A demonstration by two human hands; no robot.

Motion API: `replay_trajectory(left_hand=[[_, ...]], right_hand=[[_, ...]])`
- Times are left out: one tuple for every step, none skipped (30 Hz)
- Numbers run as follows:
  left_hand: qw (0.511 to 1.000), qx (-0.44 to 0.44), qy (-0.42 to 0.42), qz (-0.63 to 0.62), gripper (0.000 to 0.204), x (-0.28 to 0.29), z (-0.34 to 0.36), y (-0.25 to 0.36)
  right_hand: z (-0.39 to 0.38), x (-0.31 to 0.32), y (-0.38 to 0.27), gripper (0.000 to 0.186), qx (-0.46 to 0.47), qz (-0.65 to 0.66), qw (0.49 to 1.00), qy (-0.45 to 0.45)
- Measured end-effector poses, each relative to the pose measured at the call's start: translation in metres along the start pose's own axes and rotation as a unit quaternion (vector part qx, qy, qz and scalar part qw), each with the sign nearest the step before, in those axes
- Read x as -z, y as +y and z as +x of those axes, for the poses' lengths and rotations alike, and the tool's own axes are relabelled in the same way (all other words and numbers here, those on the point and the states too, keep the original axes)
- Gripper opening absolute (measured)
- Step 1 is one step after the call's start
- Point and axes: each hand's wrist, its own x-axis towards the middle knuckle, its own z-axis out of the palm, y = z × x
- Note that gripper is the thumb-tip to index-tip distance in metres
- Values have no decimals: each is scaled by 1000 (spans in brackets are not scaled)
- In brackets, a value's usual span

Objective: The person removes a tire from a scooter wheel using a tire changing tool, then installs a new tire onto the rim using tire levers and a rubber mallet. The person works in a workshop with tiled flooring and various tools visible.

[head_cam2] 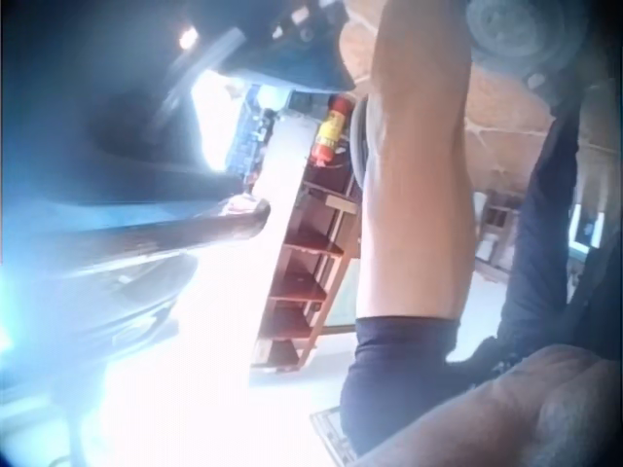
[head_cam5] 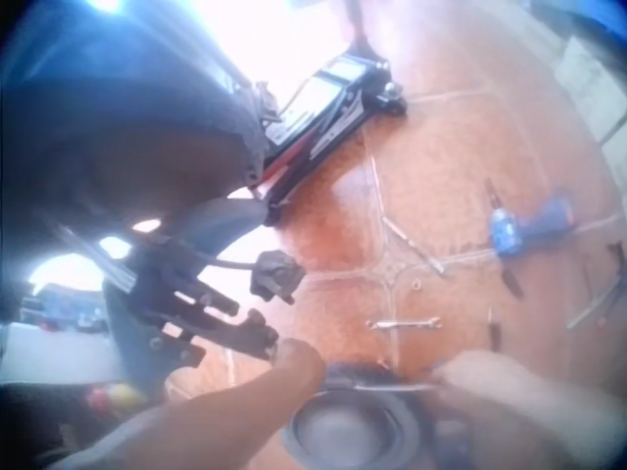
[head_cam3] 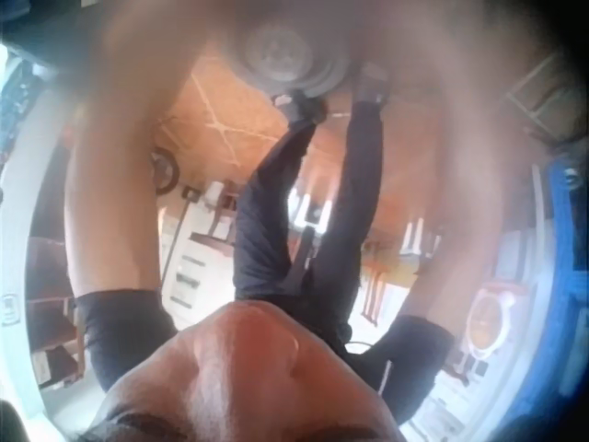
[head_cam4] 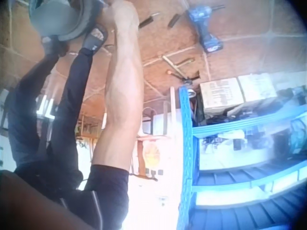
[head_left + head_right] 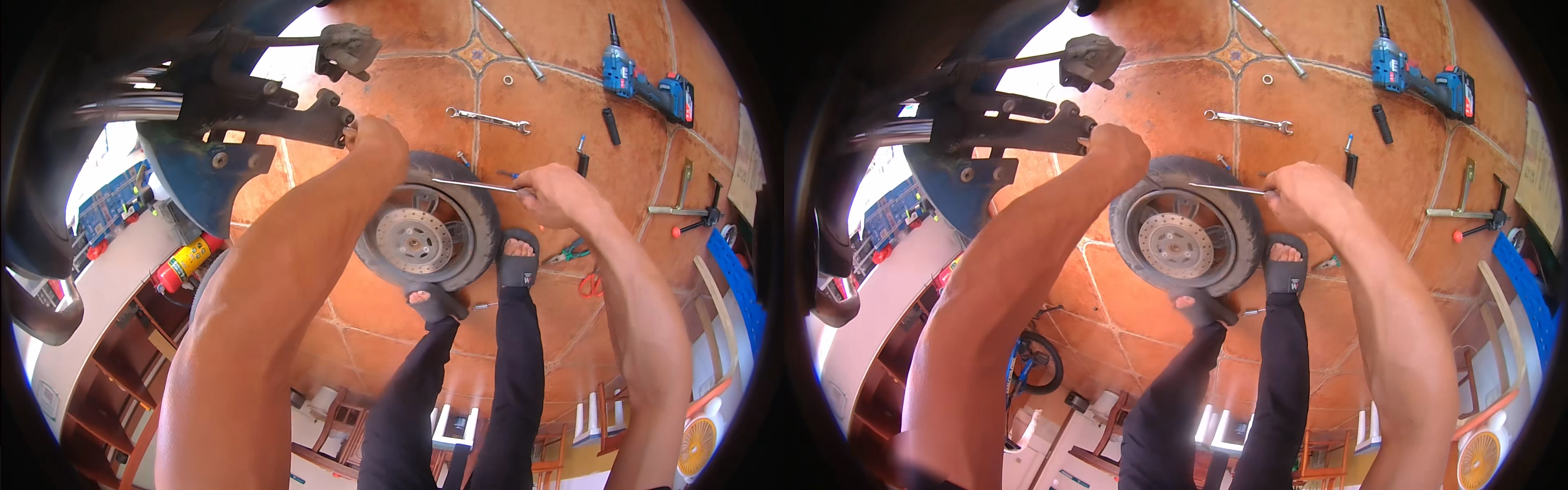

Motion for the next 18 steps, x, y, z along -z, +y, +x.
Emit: replay_trajectory(left_hand=[[999, -12, -29, 40, 24, 2, 3, 6], [999, -10, -21, 31, 24, 3, 6, 8], [1000, -10, -15, 21, 24, -1, 6, 7], [1000, -10, -9, 12, 24, -2, 6, 7], [1000, -9, -11, 13, 23, 0, 10, 10], [1000, -5, -16, 14, 22, 0, 15, 9], [1000, -5, -17, 17, 22, 3, 23, 13], [999, -3, -23, 25, 15, 6, 31, 20], [999, 5, -28, 32, 10, 8, 41, 28], [998, 17, -38, 40, 7, 5, 51, 31], [995, 18, -47, 91, 7, -5, 67, 32], [988, 17, -56, 141, 8, -21, 85, 33], [987, 12, -53, 154, 9, -20, 86, 39], [985, 8, -52, 164, 10, -22, 86, 43], [990, 7, -34, 136, 13, -7, 69, 48], [994, 13, -16, 107, 16, 3, 52, 48], [994, 19, 32, 103, 15, -8, 37, 38], [991, 13, 87, 97, 15, -19, 23, 31]], right_hand=[[3, 0, 2, 26, -3, 2, 1000, -8], [7, -1, 6, 27, -1, 8, 1000, -15], [9, 0, 6, 27, 0, 12, 1000, -22], [10, 1, 7, 27, -1, 16, 999, -29], [10, 4, 8, 27, -1, 17, 999, -33], [11, 3, 9, 27, -4, 18, 999, -41], [12, 2, 14, 27, -10, 20, 999, -48], [15, -7, 24, 27, -24, 20, 998, -58], [17, -9, 30, 26, -34, 19, 997, -66], [15, -3, 25, 26, -33, 15, 997, -68], [11, 8, 13, 26, -28, 11, 997, -69], [9, 9, 7, 26, -21, 4, 997, -68], [4, 9, 8, 26, -26, 0, 997, -68], [4, 0, 10, 26, -25, -6, 998, -64], [0, -5, 19, 27, -41, 3, 997, -62], [-3, -9, 25, 27, -49, 12, 997, -56], [-4, -12, 25, 27, -50, 39, 997, -51], [-7, -29, 34, 27, -65, 96, 993, -23]])
